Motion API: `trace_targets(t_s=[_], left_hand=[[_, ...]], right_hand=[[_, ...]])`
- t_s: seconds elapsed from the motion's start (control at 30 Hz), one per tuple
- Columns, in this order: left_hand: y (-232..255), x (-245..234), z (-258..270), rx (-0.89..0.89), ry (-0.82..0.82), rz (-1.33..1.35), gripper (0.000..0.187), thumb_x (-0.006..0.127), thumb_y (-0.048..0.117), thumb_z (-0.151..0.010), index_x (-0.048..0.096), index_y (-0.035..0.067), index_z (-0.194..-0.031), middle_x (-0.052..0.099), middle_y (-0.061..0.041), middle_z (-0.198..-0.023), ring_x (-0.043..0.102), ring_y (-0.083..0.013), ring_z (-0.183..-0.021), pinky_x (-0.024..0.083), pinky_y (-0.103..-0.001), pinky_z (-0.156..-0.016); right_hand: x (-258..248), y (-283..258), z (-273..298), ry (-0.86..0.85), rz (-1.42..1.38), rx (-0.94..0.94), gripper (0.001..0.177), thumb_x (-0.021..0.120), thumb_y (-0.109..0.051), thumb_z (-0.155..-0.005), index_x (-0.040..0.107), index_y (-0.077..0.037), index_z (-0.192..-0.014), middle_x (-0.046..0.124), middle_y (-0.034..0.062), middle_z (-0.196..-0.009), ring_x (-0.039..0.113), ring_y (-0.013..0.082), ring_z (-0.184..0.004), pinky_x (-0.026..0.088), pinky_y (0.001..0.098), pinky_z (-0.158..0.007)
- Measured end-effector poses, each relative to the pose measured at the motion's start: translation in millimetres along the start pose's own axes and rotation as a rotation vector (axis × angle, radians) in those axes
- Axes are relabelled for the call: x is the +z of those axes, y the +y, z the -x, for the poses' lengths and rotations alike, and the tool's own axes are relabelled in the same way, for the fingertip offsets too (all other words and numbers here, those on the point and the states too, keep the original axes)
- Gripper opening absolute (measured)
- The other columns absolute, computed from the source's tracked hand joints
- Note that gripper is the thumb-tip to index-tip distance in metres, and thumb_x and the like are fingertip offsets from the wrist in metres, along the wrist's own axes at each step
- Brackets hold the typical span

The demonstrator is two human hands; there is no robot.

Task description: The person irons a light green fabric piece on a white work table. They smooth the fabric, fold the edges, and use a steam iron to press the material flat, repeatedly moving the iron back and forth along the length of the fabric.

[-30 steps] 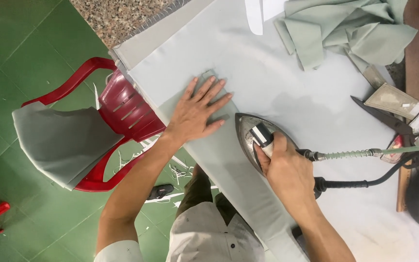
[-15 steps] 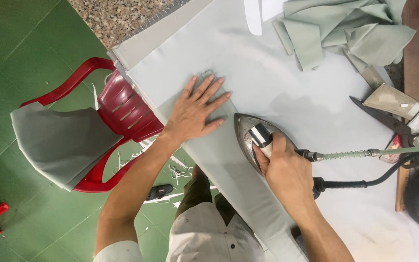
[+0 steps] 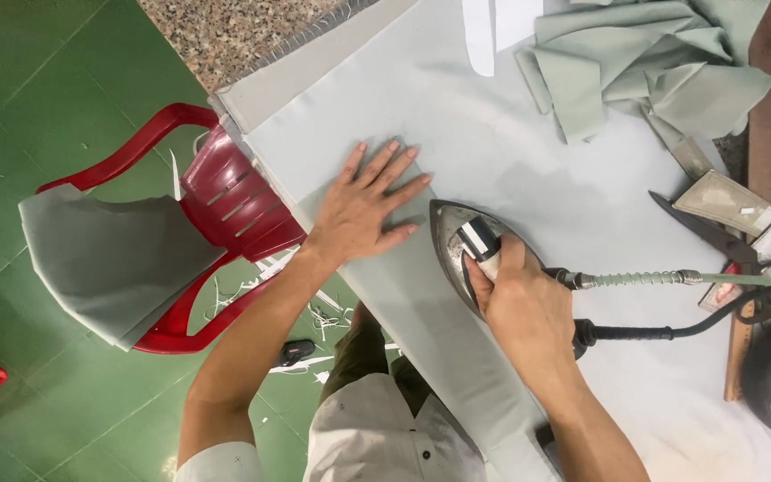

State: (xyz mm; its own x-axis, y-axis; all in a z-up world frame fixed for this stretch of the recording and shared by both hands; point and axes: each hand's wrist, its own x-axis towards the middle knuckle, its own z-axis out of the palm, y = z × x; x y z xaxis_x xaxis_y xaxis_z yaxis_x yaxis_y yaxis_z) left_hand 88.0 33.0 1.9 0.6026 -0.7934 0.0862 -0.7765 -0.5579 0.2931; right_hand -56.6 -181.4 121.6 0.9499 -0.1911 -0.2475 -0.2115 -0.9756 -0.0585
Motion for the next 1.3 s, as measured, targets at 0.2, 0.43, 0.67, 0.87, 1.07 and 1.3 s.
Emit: trace_targets(t_s=[0.2, 0.43, 0.67, 0.87, 1.07, 1.3], left_hand=[[-8.4, -1.3, 1.1, -0.004, 0.009, -0.010, 0.067, 0.046, 0.070, -0.096, 0.047, 0.036, -0.154, 0.026, 0.000, -0.170, 0.017, -0.0228, -0.157, -0.004, -0.050, -0.127], [-7.3, -1.7, 0.4, -0.011, 0.001, 0.004, 0.067, 0.046, 0.069, -0.096, 0.044, 0.038, -0.155, 0.026, 0.000, -0.169, 0.018, -0.0233, -0.157, -0.003, -0.051, -0.127], [-7.6, -0.4, -0.3, -0.022, 0.009, 0.018, 0.067, 0.047, 0.069, -0.095, 0.044, 0.038, -0.155, 0.028, 0.000, -0.169, 0.020, -0.0241, -0.156, -0.002, -0.052, -0.127], [-8.2, 1.1, 0.0, -0.035, 0.039, 0.053, 0.066, 0.052, 0.066, -0.094, 0.047, 0.038, -0.154, 0.029, 0.000, -0.168, 0.020, -0.0234, -0.156, -0.001, -0.051, -0.127], [-15.5, -9.5, -3.4, -0.030, 0.045, 0.069, 0.063, 0.053, 0.065, -0.094, 0.052, 0.037, -0.150, 0.031, 0.001, -0.167, 0.022, -0.0227, -0.156, 0.000, -0.050, -0.127], [-20.0, -7.7, -3.5, -0.022, 0.064, 0.044, 0.062, 0.052, 0.066, -0.094, 0.054, 0.037, -0.149, 0.031, 0.000, -0.167, 0.023, -0.0218, -0.156, 0.000, -0.051, -0.127]], right_hand=[[1.2, 0.9, -1.8, 0.006, 0.009, -0.007, 0.054, 0.048, -0.058, -0.102, 0.058, -0.008, -0.117, 0.065, 0.0055, -0.069, 0.073, 0.0294, -0.055, 0.059, 0.0421, -0.053], [-3.9, -0.2, -2.5, 0.016, -0.012, -0.012, 0.057, 0.050, -0.059, -0.101, 0.056, -0.006, -0.120, 0.065, 0.0081, -0.071, 0.073, 0.0321, -0.056, 0.060, 0.0451, -0.054], [-3.8, 5.3, -1.0, -0.026, -0.033, -0.036, 0.068, 0.045, -0.068, -0.097, 0.056, -0.007, -0.124, 0.066, 0.0083, -0.074, 0.073, 0.0326, -0.058, 0.059, 0.0463, -0.053], [-1.6, -1.2, -8.9, -0.030, 0.012, -0.029, 0.067, 0.045, -0.068, -0.098, 0.057, -0.006, -0.122, 0.066, 0.0088, -0.072, 0.073, 0.0334, -0.057, 0.060, 0.0463, -0.055], [-9.2, -13.6, -28.7, -0.024, -0.033, -0.035, 0.066, 0.044, -0.067, -0.101, 0.055, -0.005, -0.120, 0.067, 0.0103, -0.073, 0.073, 0.0357, -0.059, 0.060, 0.0479, -0.054], [-4.1, -10.6, -29.0, 0.024, -0.064, -0.052, 0.065, 0.044, -0.066, -0.101, 0.055, -0.006, -0.122, 0.066, 0.0115, -0.075, 0.073, 0.0384, -0.062, 0.059, 0.0510, -0.056]])
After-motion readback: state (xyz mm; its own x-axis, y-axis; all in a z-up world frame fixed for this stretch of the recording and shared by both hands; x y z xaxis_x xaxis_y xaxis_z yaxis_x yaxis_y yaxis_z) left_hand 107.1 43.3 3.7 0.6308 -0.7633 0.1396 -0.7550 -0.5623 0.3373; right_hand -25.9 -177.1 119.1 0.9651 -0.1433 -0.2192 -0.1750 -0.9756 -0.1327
